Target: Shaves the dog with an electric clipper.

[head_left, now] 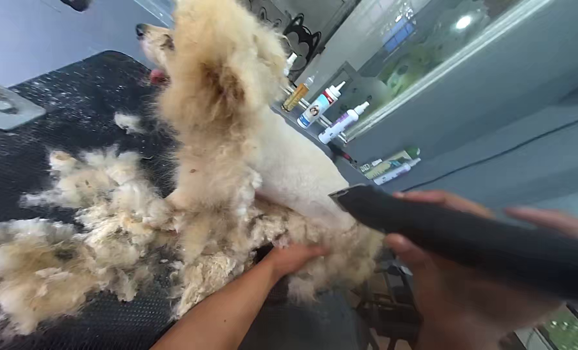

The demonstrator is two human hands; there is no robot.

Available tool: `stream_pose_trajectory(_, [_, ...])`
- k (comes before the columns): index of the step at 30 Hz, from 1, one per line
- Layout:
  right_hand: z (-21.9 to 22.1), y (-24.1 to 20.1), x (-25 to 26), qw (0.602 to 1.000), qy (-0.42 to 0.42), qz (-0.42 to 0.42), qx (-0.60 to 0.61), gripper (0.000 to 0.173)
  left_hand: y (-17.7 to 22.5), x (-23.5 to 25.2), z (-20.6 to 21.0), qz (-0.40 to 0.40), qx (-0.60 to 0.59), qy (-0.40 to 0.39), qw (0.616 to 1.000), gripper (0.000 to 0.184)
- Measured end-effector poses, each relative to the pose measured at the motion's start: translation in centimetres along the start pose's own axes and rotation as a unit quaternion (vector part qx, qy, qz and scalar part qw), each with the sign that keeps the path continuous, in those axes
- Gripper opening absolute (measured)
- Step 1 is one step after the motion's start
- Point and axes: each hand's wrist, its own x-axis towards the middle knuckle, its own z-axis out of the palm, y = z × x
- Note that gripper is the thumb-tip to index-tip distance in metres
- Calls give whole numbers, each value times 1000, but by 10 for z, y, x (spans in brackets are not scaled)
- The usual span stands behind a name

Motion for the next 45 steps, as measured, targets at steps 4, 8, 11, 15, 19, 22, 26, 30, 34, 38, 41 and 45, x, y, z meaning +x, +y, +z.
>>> stream_pose_trajectory(4, [-27, 4, 19, 992, -120, 38, -14, 78, 0, 1, 2, -15, 4, -75, 997, 33])
stream_pose_trajectory(8, [-23, 5, 8, 976, -193, 60, -83, 68, 4, 1, 3, 10, 23, -63, 998, 31])
stream_pose_trajectory(11, [-19, 11, 3, 950, -255, 88, -155, 61, 7, 0, -1, 32, 54, -22, 998, 28])
stream_pose_trajectory(15, [-26, 14, 24, 970, -227, 79, -47, 62, 11, -3, -5, -1, 72, 1, 997, 28])
stream_pose_trajectory(19, [-36, 27, 33, 978, -204, 41, 17, 68, 12, -5, -8, 17, 6, -8, 1000, 26])
stream_pose_trajectory(22, [-35, 40, 17, 958, -270, 88, -35, 65, 3, 1, -11, 102, -147, -35, 983, 29])
stream_pose_trajectory(26, [-39, 38, 26, 945, -308, 110, -15, 62, 0, 2, -8, 135, -205, -23, 969, 36])
stream_pose_trajectory(30, [-35, 26, 36, 981, -191, 14, 40, 69, 2, 2, -7, 60, -99, -9, 993, 27])
stream_pose_trajectory(34, [-18, 28, 15, 974, -219, -57, -29, 58, 6, -2, -8, 68, -42, -6, 997, 25])
stream_pose_trajectory(38, [-6, 27, 9, 937, -307, -26, -164, 46, 10, -5, -12, 49, 33, 13, 998, 25])
stream_pose_trajectory(41, [-6, 23, 16, 959, -265, 4, -98, 54, 11, -3, -10, 44, 5, 10, 999, 29])
stream_pose_trajectory(45, [-4, 31, 15, 964, -247, -80, -66, 52, 16, -9, -9, 25, 7, -1, 1000, 30])
